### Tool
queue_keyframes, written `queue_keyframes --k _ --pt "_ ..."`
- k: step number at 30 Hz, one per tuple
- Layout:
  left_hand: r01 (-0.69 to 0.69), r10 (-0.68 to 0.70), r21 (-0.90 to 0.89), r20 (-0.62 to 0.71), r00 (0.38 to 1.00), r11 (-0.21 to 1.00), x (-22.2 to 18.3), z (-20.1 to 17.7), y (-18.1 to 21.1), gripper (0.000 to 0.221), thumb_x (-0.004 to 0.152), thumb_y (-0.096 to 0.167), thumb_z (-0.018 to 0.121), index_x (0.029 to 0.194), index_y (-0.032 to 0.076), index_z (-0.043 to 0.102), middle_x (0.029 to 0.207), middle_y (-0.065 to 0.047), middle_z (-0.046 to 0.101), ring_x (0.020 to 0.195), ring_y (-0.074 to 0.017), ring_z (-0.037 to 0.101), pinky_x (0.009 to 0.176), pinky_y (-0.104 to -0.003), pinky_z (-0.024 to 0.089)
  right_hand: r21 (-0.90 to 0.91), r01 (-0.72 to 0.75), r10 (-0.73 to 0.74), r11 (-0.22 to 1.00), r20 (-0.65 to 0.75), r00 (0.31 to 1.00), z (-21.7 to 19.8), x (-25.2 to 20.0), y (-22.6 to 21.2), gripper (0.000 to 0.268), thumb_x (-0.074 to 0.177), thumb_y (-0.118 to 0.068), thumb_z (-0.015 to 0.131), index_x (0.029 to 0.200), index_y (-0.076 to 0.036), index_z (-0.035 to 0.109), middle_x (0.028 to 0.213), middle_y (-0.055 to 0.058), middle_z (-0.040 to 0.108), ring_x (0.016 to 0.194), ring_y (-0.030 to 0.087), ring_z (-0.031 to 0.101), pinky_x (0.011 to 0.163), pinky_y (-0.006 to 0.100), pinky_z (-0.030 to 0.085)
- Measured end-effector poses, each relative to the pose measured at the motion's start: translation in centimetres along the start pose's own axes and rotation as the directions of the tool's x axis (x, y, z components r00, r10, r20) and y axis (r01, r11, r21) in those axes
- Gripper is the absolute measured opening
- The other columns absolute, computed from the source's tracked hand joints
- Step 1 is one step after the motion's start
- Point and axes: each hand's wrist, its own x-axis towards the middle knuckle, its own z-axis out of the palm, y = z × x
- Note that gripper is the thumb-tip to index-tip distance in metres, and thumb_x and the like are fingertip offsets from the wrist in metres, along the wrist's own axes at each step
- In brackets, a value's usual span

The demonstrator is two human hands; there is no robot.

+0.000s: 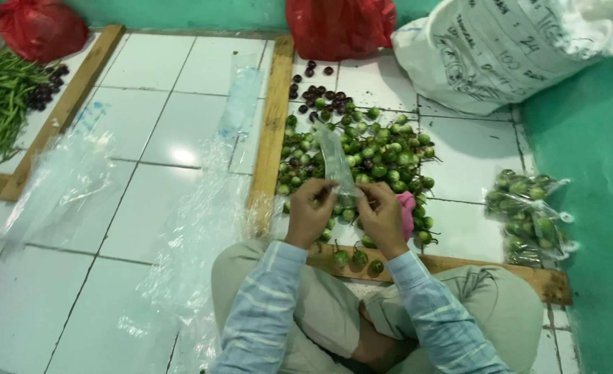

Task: Sort and clean small green vegetables using a cloth and pack them into plastic bags

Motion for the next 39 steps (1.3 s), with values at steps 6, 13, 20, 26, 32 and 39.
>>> queue_keyframes --k 6,13,20,26,32,39 --pt "-0.031 -0.003 0.179 0.184 0.983 0.983 -2.9 3.2 -2.0 0.016 0.099 0.009 0.066 0.107 0.001 0.077 0.097 -0.015 0.061 0.089 -0.0342 0.067 0.076 -0.049 0.06 0.091 -0.001 0.014 0.996 -0.143 0.99 -2.2 -1.6 2.2 0.014 0.098 -0.007 0.068 0.108 -0.003 0.077 0.103 0.015 0.067 0.09 0.029 0.072 0.067 0.034 0.061" --pt "0.552 -0.557 -0.405 0.118 0.822 0.729 -2.3 4.0 -6.7 0.029 0.099 0.014 0.071 0.124 -0.001 0.073 0.097 -0.018 0.077 0.086 -0.0201 0.071 0.08 -0.036 0.06 0.25 -0.303 0.26 0.92 0.189 0.947 -1.1 -2.2 4.9 0.01 0.092 -0.008 0.075 0.098 -0.002 0.081 0.069 0.007 0.071 0.066 0.011 0.063 0.058 0.027 0.051" --pt "0.647 -0.592 -0.573 0.318 0.741 0.502 -2.4 4.6 -6.2 0.025 0.098 0.008 0.063 0.123 0.006 0.065 0.093 -0.004 0.066 0.085 -0.0155 0.063 0.083 -0.031 0.054 0.734 -0.585 0.529 0.345 0.363 0.767 -0.9 -1.7 6.5 0.013 0.097 -0.008 0.064 0.109 -0.012 0.067 0.082 0.001 0.07 0.077 0.014 0.07 0.077 0.03 0.057" --pt "0.422 -0.388 -0.35 0.165 0.907 0.836 -3.3 4.9 -4.4 0.057 0.09 -0.002 0.072 0.141 -0.004 0.046 0.074 -0.002 0.047 0.074 -0.0109 0.053 0.077 -0.033 0.051 0.691 -0.499 0.43 0.524 0.292 0.855 -1.7 -1.9 1.5 0.045 0.088 0.002 0.066 0.127 -0.009 0.048 0.08 -0.002 0.055 0.074 0.014 0.065 0.071 0.028 0.058" --pt "0.193 -0.197 0.194 0.002 0.98 0.962 -4.3 5.0 -3.5 0.037 0.088 -0.007 0.059 0.123 0.003 0.057 0.079 -0.005 0.049 0.068 -0.0218 0.058 0.065 -0.035 0.051 0.269 -0.247 0.242 0.931 0.051 0.969 -1.1 -2.6 2.1 0.057 0.078 0.011 0.058 0.132 0.001 0.043 0.078 0.001 0.042 0.064 0.012 0.052 0.058 0.026 0.05" --pt "-0.213 0.087 0.517 0.257 0.963 0.829 -4.0 4.6 -0.1 0.028 0.085 -0.006 0.064 0.106 0.008 0.053 0.096 -0.008 0.046 0.081 -0.0341 0.065 0.065 -0.043 0.057 0.014 -0.076 0.078 0.997 -0.144 0.987 -2.7 -2.2 2.5 0.06 0.08 0.015 0.055 0.138 -0.001 0.048 0.107 0.019 0.053 0.073 0.025 0.064 0.063 0.036 0.058"
